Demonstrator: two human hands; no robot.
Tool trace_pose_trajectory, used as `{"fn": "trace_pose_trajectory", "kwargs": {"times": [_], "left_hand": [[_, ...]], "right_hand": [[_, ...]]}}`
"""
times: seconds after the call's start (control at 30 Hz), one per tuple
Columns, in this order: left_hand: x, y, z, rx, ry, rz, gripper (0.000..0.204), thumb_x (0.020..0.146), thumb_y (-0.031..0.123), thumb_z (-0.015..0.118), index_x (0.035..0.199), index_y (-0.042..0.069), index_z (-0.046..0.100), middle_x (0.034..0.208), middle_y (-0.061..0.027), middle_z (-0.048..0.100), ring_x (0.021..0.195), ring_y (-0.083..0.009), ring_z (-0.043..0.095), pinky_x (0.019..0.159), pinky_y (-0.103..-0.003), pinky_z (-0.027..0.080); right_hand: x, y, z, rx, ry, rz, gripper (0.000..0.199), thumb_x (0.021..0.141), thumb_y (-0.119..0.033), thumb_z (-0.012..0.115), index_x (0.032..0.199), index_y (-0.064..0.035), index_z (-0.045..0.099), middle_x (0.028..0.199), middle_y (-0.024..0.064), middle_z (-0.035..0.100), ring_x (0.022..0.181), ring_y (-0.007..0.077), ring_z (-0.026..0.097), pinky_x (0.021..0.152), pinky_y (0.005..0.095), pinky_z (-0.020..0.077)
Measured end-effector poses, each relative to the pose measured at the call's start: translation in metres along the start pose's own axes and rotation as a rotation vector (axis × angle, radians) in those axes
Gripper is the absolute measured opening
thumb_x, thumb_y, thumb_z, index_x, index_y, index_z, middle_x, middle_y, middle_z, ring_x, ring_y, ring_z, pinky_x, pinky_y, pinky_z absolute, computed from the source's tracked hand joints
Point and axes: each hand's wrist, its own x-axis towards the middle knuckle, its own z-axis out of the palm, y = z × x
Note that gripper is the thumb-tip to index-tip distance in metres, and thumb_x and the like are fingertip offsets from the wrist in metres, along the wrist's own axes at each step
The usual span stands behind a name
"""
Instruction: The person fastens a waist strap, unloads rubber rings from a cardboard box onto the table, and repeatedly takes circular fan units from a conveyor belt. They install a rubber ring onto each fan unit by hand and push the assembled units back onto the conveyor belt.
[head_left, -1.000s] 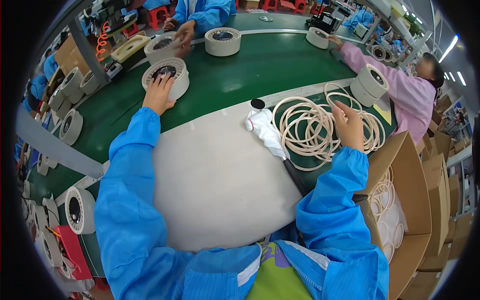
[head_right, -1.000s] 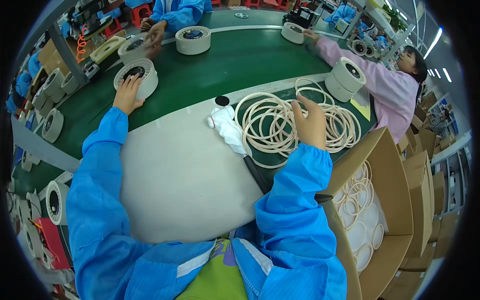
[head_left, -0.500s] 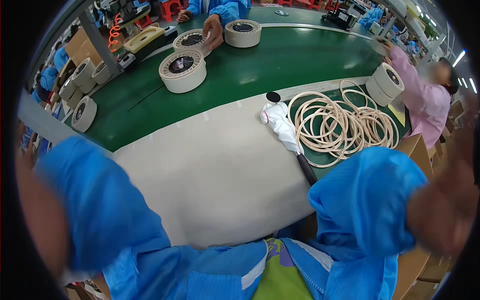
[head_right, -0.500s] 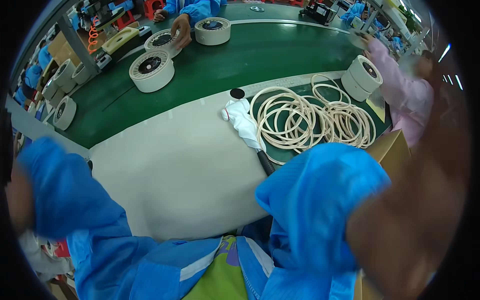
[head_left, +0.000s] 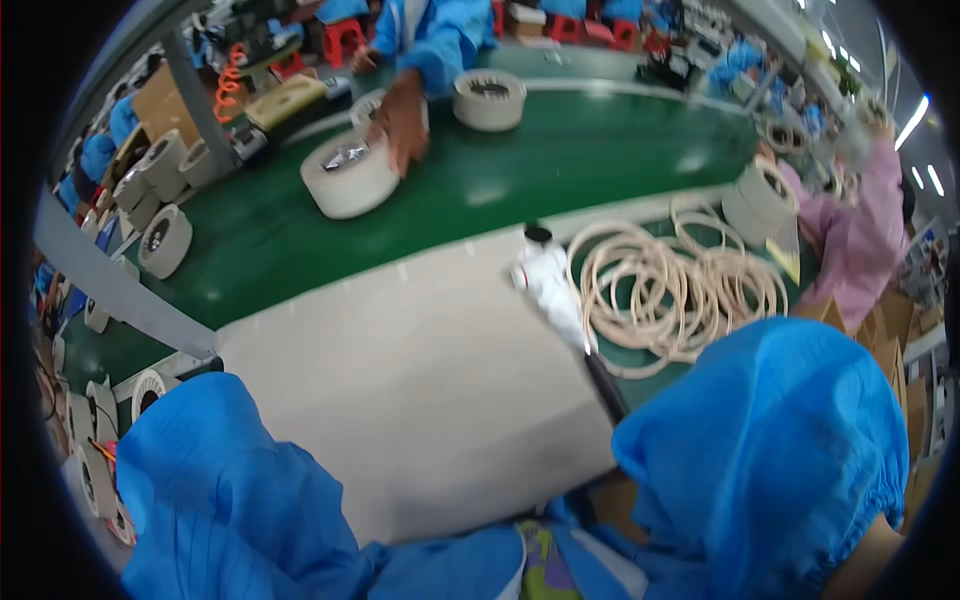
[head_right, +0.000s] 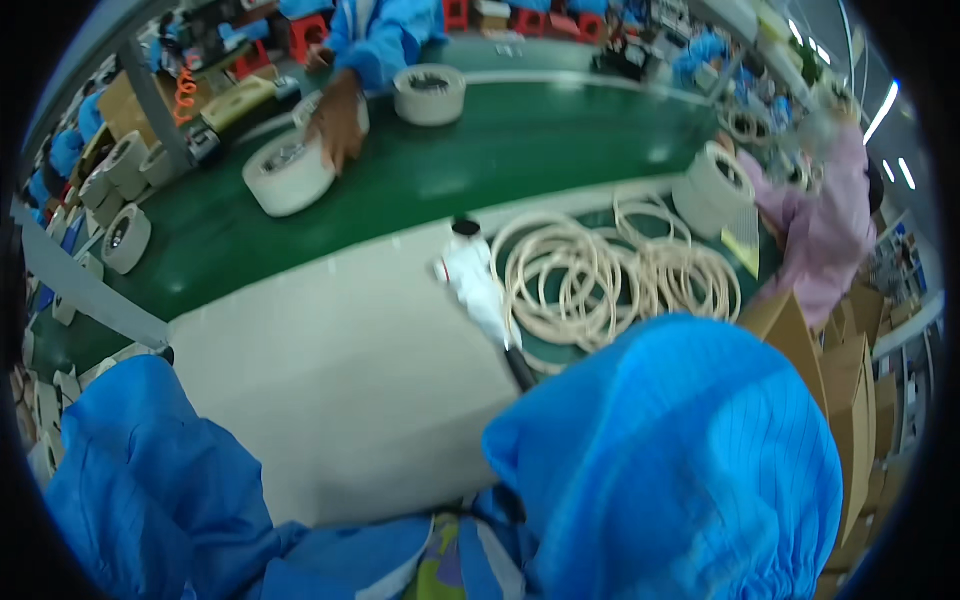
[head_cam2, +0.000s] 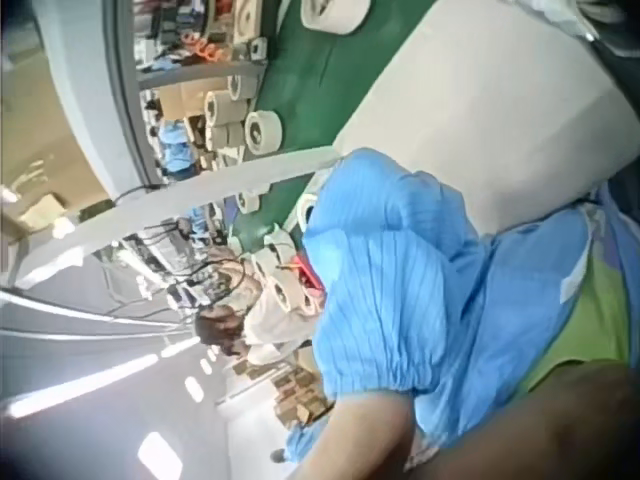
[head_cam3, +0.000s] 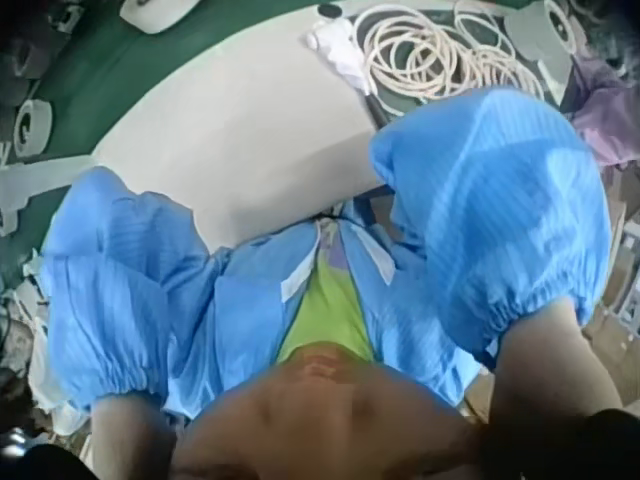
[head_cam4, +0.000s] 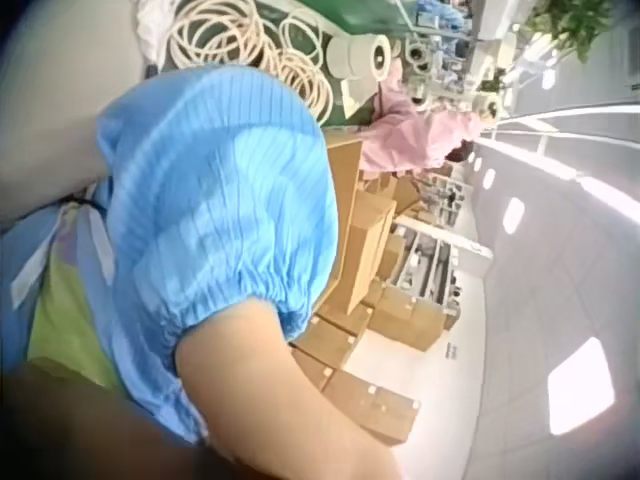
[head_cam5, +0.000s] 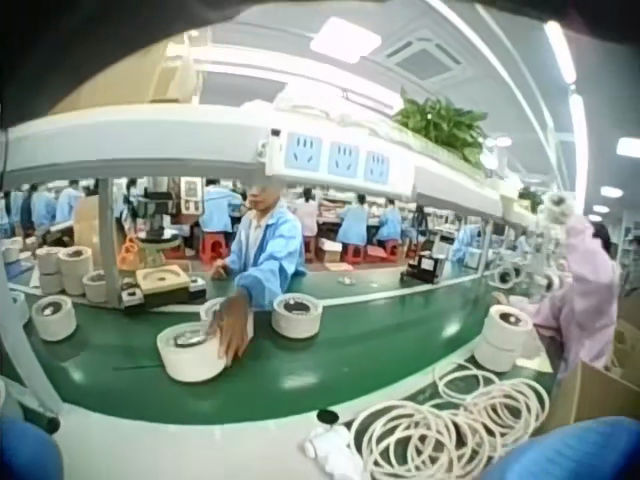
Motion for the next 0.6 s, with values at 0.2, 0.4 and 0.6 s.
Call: {"fn": "trace_pose_trajectory", "kwargs": {"times": [0.2, 0.4, 0.6], "left_hand": [[-0.015, -0.015, 0.019, -0.073, 0.105, 0.077, 0.02, 0.083, 0.026, 0.047, 0.092, 0.01, 0.041, 0.099, -0.0096, 0.045, 0.098, -0.0214, 0.039, 0.085, -0.036, 0.032], [-0.018, 0.002, 0.051, -0.045, 0.171, 0.188, 0.015, 0.082, 0.025, 0.05, 0.083, 0.012, 0.043, 0.091, -0.0064, 0.046, 0.091, -0.0191, 0.041, 0.08, -0.034, 0.034], [-0.018, 0.026, 0.093, 0.051, 0.195, 0.335, 0.014, 0.081, 0.023, 0.053, 0.074, 0.014, 0.044, 0.084, -0.0032, 0.048, 0.084, -0.0168, 0.043, 0.075, -0.031, 0.037]], "right_hand": [[0.007, -0.013, -0.013, -0.371, 0.048, -0.112, 0.053, 0.09, -0.037, 0.023, 0.114, 0.0057, 0.044, 0.118, 0.0307, 0.039, 0.115, 0.0373, 0.037, 0.101, 0.0447, 0.0223], [-0.028, 0.053, 0.016, -0.831, -0.314, 0.508, 0.035, 0.072, -0.01, 0.061, 0.107, -0.0071, 0.056, 0.102, 0.0134, 0.052, 0.094, 0.0252, 0.049, 0.079, 0.0324, 0.038], [-0.165, 0.144, -0.007, -1.133, -0.823, 0.894, 0.022, 0.071, -0.012, 0.059, 0.093, -0.0161, 0.064, 0.095, 0.0107, 0.053, 0.096, 0.029, 0.048, 0.075, 0.0484, 0.0371]]}}
